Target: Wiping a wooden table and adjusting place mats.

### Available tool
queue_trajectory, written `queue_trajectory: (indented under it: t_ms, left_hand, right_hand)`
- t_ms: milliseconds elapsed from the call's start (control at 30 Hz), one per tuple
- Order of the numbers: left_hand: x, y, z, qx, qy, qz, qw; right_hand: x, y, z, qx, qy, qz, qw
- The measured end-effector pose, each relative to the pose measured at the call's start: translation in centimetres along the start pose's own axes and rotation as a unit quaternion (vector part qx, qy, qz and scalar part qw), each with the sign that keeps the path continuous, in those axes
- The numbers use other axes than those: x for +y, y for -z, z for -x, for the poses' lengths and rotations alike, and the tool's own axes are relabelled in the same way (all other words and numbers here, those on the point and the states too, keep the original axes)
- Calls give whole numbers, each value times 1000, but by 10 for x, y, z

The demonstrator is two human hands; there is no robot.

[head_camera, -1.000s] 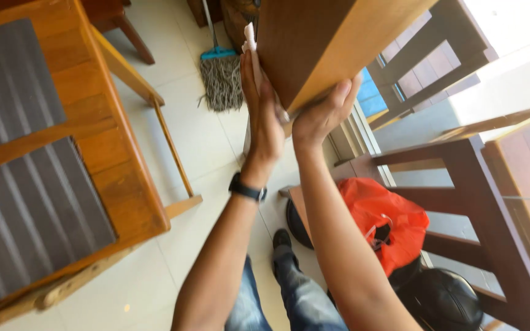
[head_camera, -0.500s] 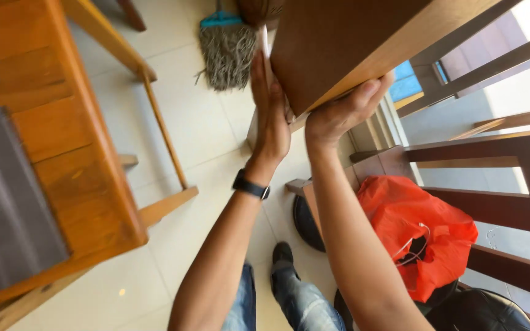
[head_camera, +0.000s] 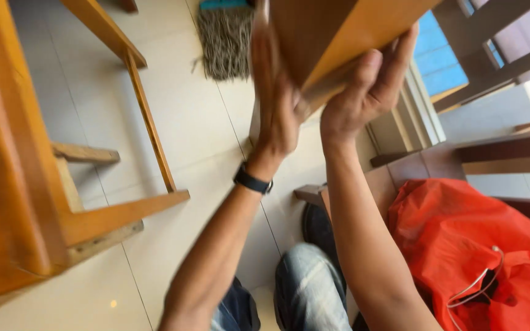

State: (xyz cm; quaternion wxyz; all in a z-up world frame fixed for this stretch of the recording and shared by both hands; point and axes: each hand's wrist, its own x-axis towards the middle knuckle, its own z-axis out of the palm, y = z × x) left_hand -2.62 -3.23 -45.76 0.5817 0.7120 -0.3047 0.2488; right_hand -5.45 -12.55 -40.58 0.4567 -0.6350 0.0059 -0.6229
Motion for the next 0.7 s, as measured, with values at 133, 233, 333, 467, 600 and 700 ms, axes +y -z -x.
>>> queue_trajectory:
  t_ms: [133, 233, 333, 467, 600, 700]
  left_hand:
    - [14, 11, -8, -65, 115, 321, 938]
    - [-25, -3, 10, -52, 85, 288, 952]
    - [-95, -36, 69, -32, 173, 306, 936]
    - [-107, -48, 82, -2, 115, 220, 969]
    - [-69, -29, 57, -10, 44, 166, 985]
    - [-105, -42, 78, -8, 40, 183, 982]
  right_hand:
    - [64, 19, 55, -5, -81, -4, 997]
    - [63, 13, 58, -17, -116, -52, 992]
    - [65, 7, 65, -14, -101, -36, 994]
    - [81, -3, 69, 30, -34, -19, 999]
    - [78, -13, 70, 70, -30, -48, 996]
    - [83, -11, 69, 76, -26, -76, 994]
